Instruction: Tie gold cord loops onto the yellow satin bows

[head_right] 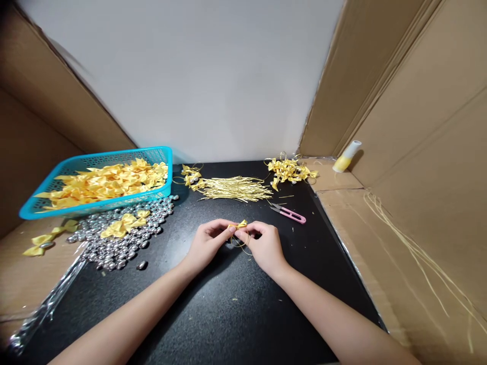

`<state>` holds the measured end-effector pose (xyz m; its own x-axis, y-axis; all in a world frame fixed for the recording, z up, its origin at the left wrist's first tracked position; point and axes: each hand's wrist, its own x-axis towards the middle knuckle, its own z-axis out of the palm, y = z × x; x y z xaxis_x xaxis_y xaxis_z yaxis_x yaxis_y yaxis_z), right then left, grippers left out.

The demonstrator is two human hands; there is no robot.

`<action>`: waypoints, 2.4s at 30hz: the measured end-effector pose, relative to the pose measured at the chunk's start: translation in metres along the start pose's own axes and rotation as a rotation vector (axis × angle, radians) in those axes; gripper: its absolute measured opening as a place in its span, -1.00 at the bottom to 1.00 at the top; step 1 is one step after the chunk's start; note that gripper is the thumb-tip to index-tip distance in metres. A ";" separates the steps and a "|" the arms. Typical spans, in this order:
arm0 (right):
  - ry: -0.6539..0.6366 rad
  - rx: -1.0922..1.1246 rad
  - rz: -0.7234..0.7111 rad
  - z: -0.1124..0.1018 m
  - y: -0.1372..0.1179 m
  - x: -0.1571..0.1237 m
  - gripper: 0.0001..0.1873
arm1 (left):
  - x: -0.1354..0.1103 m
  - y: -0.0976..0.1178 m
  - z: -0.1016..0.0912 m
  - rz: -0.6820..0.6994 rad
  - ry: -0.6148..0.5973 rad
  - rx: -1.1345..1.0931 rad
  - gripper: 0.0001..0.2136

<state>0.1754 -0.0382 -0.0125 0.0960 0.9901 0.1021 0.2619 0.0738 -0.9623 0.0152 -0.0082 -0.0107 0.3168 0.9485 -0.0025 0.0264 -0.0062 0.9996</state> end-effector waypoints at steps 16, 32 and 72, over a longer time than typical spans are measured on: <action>-0.026 0.031 -0.030 0.001 -0.003 -0.002 -0.82 | 0.000 0.001 -0.002 -0.006 -0.063 -0.051 -0.74; -0.002 -0.027 -0.057 0.002 0.002 -0.003 -0.89 | 0.000 -0.001 -0.002 0.028 0.011 0.019 -0.80; -0.029 -0.083 -0.086 -0.002 0.001 0.001 -0.87 | 0.000 0.001 -0.004 0.093 -0.028 0.155 -0.85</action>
<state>0.1776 -0.0376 -0.0131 0.0421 0.9838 0.1743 0.3462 0.1493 -0.9262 0.0116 -0.0066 -0.0091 0.3505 0.9325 0.0870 0.1412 -0.1444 0.9794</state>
